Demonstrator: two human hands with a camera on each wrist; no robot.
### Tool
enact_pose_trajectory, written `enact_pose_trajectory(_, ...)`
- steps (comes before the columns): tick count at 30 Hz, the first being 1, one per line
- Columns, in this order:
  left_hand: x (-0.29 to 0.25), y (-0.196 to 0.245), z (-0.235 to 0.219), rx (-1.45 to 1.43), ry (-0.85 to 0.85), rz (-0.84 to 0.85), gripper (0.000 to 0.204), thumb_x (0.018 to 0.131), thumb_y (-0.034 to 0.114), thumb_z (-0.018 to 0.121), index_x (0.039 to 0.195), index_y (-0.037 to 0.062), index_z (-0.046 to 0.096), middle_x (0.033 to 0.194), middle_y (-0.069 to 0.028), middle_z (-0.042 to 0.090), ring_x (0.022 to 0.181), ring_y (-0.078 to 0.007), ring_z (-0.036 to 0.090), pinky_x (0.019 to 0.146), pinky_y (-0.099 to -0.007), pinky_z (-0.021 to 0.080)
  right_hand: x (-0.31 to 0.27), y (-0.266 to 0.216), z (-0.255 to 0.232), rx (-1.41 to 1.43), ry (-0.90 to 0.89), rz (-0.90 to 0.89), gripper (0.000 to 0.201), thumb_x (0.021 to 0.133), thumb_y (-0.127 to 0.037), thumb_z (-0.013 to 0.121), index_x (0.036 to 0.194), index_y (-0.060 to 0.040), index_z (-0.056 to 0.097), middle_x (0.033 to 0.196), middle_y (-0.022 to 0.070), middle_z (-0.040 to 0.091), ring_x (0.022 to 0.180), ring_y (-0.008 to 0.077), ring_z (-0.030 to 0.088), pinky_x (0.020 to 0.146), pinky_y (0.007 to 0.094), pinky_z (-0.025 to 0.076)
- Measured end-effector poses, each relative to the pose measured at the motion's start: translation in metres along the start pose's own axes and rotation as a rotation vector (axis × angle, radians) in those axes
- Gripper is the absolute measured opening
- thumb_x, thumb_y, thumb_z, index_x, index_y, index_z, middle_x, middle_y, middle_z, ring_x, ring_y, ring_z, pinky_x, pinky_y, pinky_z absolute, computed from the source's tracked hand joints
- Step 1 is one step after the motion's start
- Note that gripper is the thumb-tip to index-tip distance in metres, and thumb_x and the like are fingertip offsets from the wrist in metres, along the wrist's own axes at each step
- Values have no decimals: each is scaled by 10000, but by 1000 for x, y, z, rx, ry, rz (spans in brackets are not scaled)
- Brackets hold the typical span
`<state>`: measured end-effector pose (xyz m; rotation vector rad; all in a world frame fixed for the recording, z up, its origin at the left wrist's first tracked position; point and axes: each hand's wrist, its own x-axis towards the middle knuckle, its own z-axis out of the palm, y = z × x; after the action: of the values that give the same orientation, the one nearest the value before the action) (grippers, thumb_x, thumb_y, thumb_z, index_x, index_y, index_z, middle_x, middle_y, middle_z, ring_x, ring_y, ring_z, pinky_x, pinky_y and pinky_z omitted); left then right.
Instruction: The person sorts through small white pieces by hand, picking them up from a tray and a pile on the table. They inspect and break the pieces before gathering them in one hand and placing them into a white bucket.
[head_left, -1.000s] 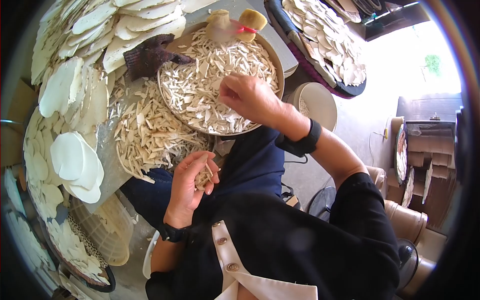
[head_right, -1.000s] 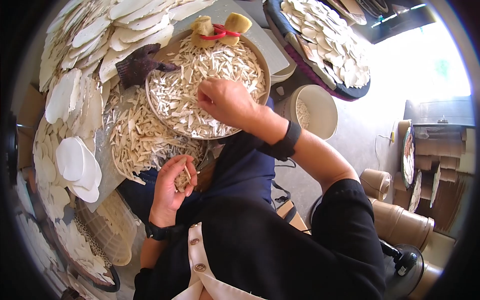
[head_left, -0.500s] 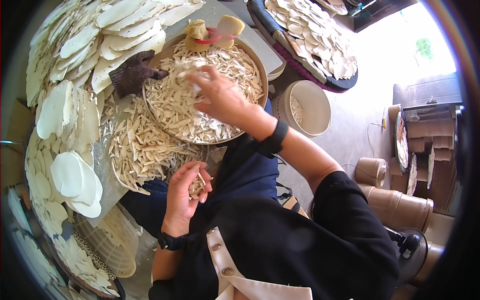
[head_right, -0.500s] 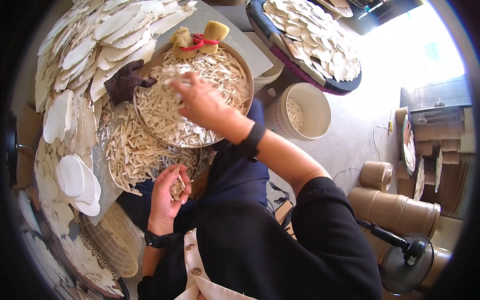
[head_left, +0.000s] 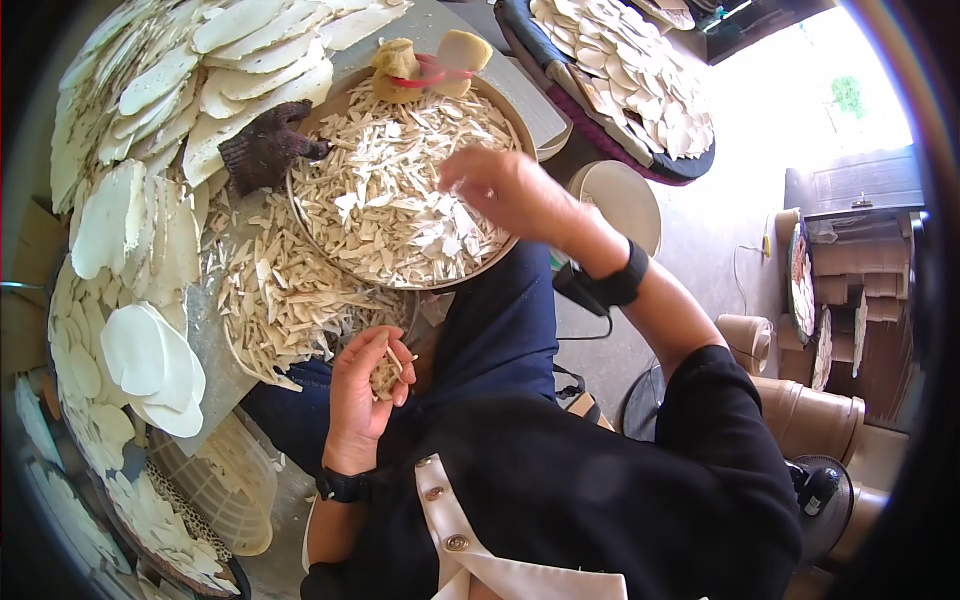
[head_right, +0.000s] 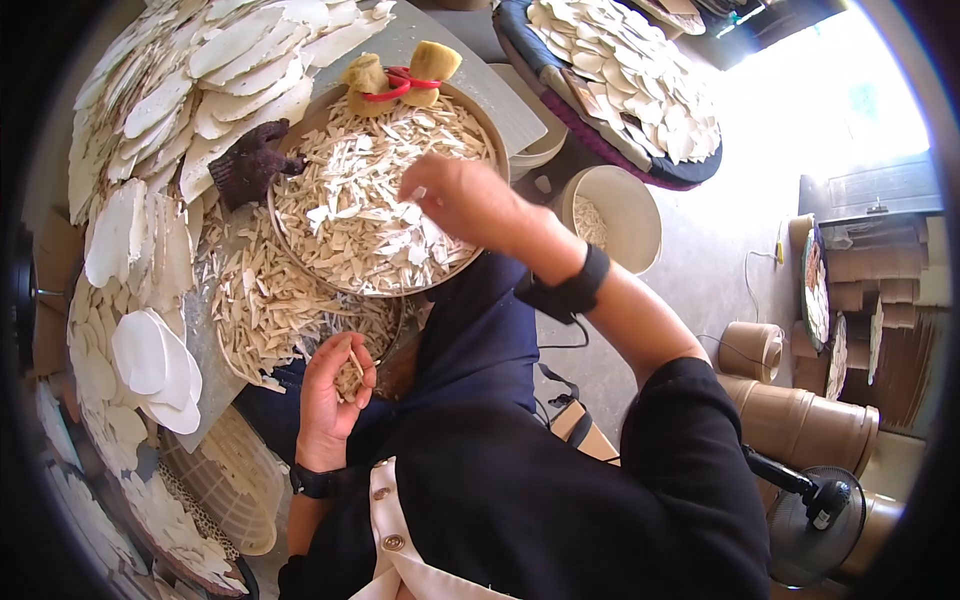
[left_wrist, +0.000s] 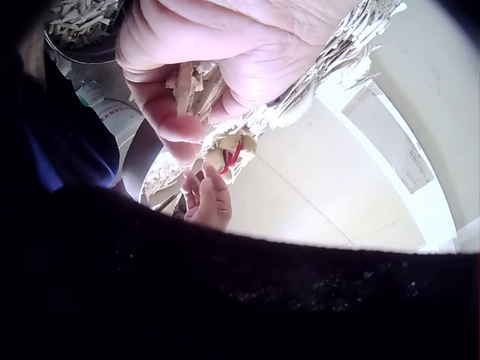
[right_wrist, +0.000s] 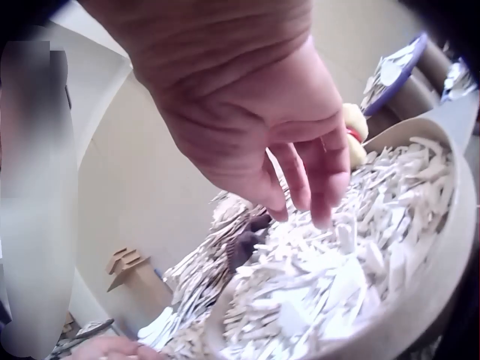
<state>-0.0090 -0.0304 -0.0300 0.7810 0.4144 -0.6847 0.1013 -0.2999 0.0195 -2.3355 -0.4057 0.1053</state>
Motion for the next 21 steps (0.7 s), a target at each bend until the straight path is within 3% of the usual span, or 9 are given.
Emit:
enact_pose_trajectory(1, 0, 0, 2, 10, 1, -4, 180, 936, 183, 555, 994, 22, 610, 738, -72, 617, 576, -160, 598, 374, -227, 411, 10, 6, -2, -93, 96, 15, 140, 854, -59, 593, 968, -43, 673, 914, 75, 656, 751, 176, 638, 671, 305, 507)
enact_pose_trajectory(2, 0, -1, 4, 21, 2, -8, 175, 937, 184, 550, 989, 28, 607, 734, -64, 610, 578, -162, 596, 366, -223, 404, 23, 25, 4, -15, 177, 73, 129, 857, -110, 619, 956, -49, 675, 864, 82, 639, 734, 182, 628, 654, 311, 500)
enact_pose_trajectory(7, -4, 0, 3, 31, -5, 13, 175, 940, 184, 542, 1000, 30, 601, 741, -64, 609, 579, -160, 593, 366, -222, 405, 70, 49, 18, -320, 338, -93, 122, 831, -168, 641, 913, -88, 682, 840, 104, 630, 745, 277, 630, 671, 382, 501)
enact_pose_trajectory(11, -6, 0, -1, 16, 32, 45, 173, 940, 182, 542, 1002, 30, 597, 744, -65, 606, 576, -161, 591, 366, -221, 405, 80, 52, 30, -447, 262, -47, 95, 816, -161, 635, 888, -110, 671, 875, 90, 623, 800, 300, 626, 691, 409, 498)
enact_pose_trajectory(15, -8, 1, -2, -5, 35, 36, 172, 939, 178, 543, 1000, 27, 597, 743, -66, 606, 576, -162, 590, 366, -223, 405, 76, 54, 23, -471, 343, -42, 106, 818, -138, 616, 905, -112, 671, 909, 88, 625, 799, 296, 628, 701, 408, 503)
enact_pose_trajectory(18, -7, 1, -3, -7, 26, 34, 175, 938, 176, 543, 1004, 24, 597, 744, -66, 606, 577, -163, 590, 367, -223, 406, 67, 41, 21, -297, 275, -92, 116, 826, -129, 606, 916, -118, 678, 910, 82, 614, 815, 292, 626, 710, 402, 506)
enact_pose_trajectory(21, -5, -1, -1, -1, 5, 21, 177, 937, 175, 544, 1008, 21, 598, 744, -66, 606, 577, -164, 590, 369, -223, 406, 64, 31, 29, -408, 194, -101, 114, 830, -143, 613, 915, -117, 684, 879, 73, 611, 799, 281, 628, 707, 389, 509)
